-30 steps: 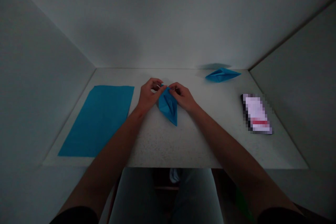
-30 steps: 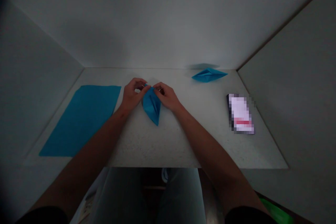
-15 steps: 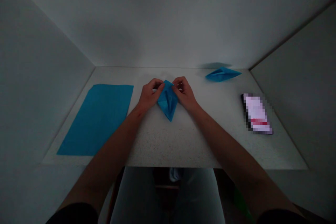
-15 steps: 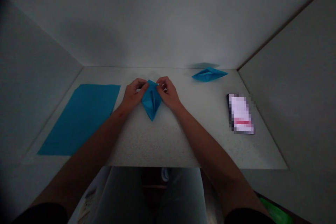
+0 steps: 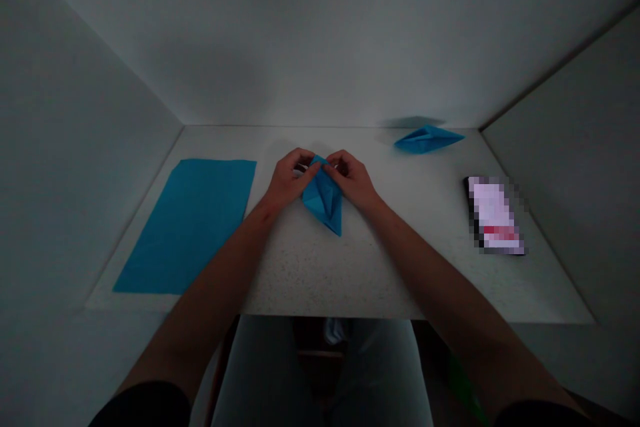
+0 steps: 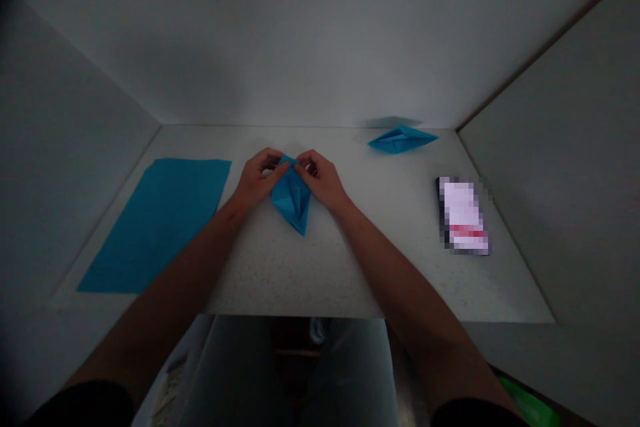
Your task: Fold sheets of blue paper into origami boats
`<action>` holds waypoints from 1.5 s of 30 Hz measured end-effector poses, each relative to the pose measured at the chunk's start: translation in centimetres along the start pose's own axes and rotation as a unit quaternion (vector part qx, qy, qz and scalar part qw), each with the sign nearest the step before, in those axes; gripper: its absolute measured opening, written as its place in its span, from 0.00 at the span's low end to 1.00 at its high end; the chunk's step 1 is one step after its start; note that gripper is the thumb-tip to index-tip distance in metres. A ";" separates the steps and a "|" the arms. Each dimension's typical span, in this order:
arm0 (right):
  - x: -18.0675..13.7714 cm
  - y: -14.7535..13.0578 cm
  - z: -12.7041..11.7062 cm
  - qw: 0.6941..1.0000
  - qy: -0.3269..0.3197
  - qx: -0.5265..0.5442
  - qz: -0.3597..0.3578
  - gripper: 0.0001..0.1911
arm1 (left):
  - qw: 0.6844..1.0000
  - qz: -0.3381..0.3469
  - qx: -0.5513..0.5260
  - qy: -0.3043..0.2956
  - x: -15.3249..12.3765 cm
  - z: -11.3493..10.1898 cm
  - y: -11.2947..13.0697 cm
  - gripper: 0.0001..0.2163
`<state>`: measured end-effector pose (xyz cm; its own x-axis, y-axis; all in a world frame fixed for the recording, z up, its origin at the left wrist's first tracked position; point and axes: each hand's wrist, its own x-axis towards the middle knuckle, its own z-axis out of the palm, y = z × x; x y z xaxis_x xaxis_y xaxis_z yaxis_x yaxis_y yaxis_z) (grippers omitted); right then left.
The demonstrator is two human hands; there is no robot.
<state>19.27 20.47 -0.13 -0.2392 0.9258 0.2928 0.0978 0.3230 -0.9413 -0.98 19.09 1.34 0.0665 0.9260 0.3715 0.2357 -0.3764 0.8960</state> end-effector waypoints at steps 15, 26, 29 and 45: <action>-0.1 -0.5 -0.1 0.998 0.014 0.060 0.001 0.26 | 0.972 -0.079 -0.222 0.018 1.0 -0.1 -0.8 0.26; -0.1 -0.8 -1.4 0.993 -0.029 0.033 -0.110 0.38 | 0.939 -0.126 -0.246 0.207 2.1 -1.1 -3.3 0.27; -0.3 -0.8 -1.6 0.992 -0.035 0.043 -0.112 0.48 | 0.935 -0.134 -0.238 0.226 2.1 -1.4 -3.7 0.28; 1.5 1.4 -0.4 0.961 0.145 0.232 0.047 0.35 | 0.975 -0.064 -0.181 0.113 1.6 -1.1 -3.6 0.39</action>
<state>19.42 22.41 -0.90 0.0349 0.9840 0.1746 -0.3524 0.1756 -0.9192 -2.81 21.93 -1.01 -0.1657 0.9519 0.2578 -0.1323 -0.2805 0.9507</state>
